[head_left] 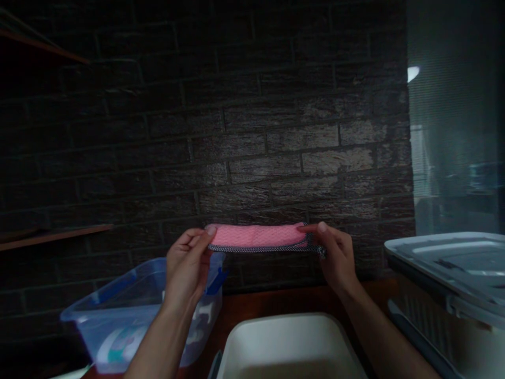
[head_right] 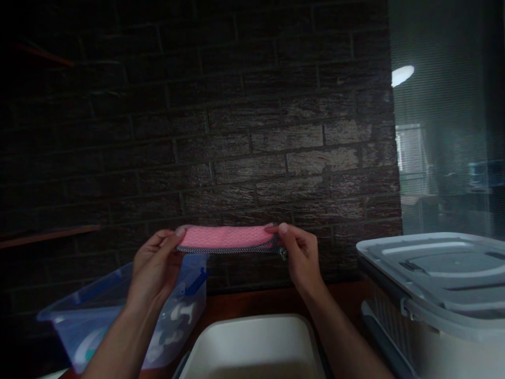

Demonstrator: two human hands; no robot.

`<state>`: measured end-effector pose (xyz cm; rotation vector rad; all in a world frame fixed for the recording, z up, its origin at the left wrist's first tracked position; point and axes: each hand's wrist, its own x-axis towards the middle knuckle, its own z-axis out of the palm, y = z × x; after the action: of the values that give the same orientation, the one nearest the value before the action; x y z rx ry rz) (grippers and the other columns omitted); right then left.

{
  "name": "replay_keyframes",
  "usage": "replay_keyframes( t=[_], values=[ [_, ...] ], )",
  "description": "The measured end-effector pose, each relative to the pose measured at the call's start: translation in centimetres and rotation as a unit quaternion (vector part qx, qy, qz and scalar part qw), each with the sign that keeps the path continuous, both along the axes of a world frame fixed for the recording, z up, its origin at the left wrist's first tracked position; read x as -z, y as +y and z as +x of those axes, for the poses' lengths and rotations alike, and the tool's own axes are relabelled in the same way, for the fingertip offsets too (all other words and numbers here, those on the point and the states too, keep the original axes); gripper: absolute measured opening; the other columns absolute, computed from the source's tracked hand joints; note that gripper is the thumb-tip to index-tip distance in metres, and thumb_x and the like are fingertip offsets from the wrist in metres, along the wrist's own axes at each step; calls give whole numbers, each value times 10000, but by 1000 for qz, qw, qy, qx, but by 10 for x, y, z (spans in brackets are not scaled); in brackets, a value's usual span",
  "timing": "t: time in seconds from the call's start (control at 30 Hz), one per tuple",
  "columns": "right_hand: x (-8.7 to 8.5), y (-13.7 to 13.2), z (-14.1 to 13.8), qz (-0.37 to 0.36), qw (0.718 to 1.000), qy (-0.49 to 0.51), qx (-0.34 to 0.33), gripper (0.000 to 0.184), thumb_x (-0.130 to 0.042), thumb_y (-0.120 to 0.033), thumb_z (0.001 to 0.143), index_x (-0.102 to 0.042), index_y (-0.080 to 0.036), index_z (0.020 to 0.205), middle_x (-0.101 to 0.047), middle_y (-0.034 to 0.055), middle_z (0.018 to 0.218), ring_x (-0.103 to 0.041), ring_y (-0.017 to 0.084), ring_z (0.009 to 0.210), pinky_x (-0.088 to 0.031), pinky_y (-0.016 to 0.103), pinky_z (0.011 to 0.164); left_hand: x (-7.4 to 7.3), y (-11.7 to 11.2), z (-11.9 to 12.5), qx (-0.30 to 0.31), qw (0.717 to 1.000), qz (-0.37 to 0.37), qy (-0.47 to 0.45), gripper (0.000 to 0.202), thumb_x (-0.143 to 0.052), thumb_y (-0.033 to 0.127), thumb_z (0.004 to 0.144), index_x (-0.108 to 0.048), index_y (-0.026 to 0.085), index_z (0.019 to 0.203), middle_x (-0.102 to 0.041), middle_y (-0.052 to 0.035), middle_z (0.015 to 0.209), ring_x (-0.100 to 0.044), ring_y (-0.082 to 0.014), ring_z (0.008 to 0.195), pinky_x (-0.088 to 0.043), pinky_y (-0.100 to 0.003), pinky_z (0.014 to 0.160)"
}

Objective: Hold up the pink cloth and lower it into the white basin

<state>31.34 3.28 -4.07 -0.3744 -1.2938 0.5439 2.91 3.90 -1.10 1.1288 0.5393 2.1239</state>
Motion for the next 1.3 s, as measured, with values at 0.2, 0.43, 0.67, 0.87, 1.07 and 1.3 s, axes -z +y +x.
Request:
replay_keyframes(
  t=[0.2, 0.43, 0.67, 0.87, 1.07, 1.3],
  values=[
    [-4, 4, -5, -66, 992, 78, -80, 217, -918, -308, 764, -812, -242, 941, -773, 2, 784, -663, 131, 661, -525, 252, 651, -4, -7, 5, 82, 997, -2, -7, 508, -946, 56, 559, -705, 215, 977, -775, 9, 855, -715, -107, 687, -588, -129, 586],
    [-4, 5, 5, -68, 987, 40, -140, 420, -823, -247, 840, -756, -299, 1252, -779, 32, 1188, -730, 168, 957, -559, 271, 827, -3, -11, 1, 130, 990, -30, 46, 602, -877, -35, 505, -811, 166, 1069, -789, -28, 962, -714, -109, 724, -615, -143, 647],
    [-6, 1, 6, -100, 992, 30, -73, 198, -776, -271, 820, -855, -234, 998, -808, 53, 1123, -719, 219, 1042, -555, 304, 881, 1, 1, -1, 128, 990, -50, 14, 299, -933, 181, 662, -819, 138, 935, -802, -49, 920, -725, -132, 790, -629, -193, 710],
    [-4, 3, 2, -111, 992, 30, -59, 384, -882, -338, 780, -822, -241, 1147, -821, 53, 1054, -739, 189, 890, -566, 292, 797, 1, -2, -1, 80, 994, -23, 65, 602, -962, 143, 619, -791, 223, 1191, -799, -66, 1140, -754, -145, 899, -613, -188, 774],
    [0, 10, 6, -83, 994, 3, -71, 333, -793, -225, 843, -811, -274, 1171, -766, 42, 1286, -708, 202, 1175, -528, 295, 981, 3, 1, -2, 12, 998, 10, 62, 355, -905, 193, 712, -834, 179, 1060, -809, -65, 1017, -731, -138, 915, -569, -186, 823],
    [5, 15, 3, -120, 988, 60, -78, 330, -881, -352, 803, -817, -211, 1095, -820, 62, 1040, -740, 183, 906, -556, 300, 860, 6, 6, 1, -48, 997, 37, 50, 423, -928, 225, 716, -822, 211, 1125, -789, -24, 926, -698, -102, 815, -548, -192, 812]
  ],
)
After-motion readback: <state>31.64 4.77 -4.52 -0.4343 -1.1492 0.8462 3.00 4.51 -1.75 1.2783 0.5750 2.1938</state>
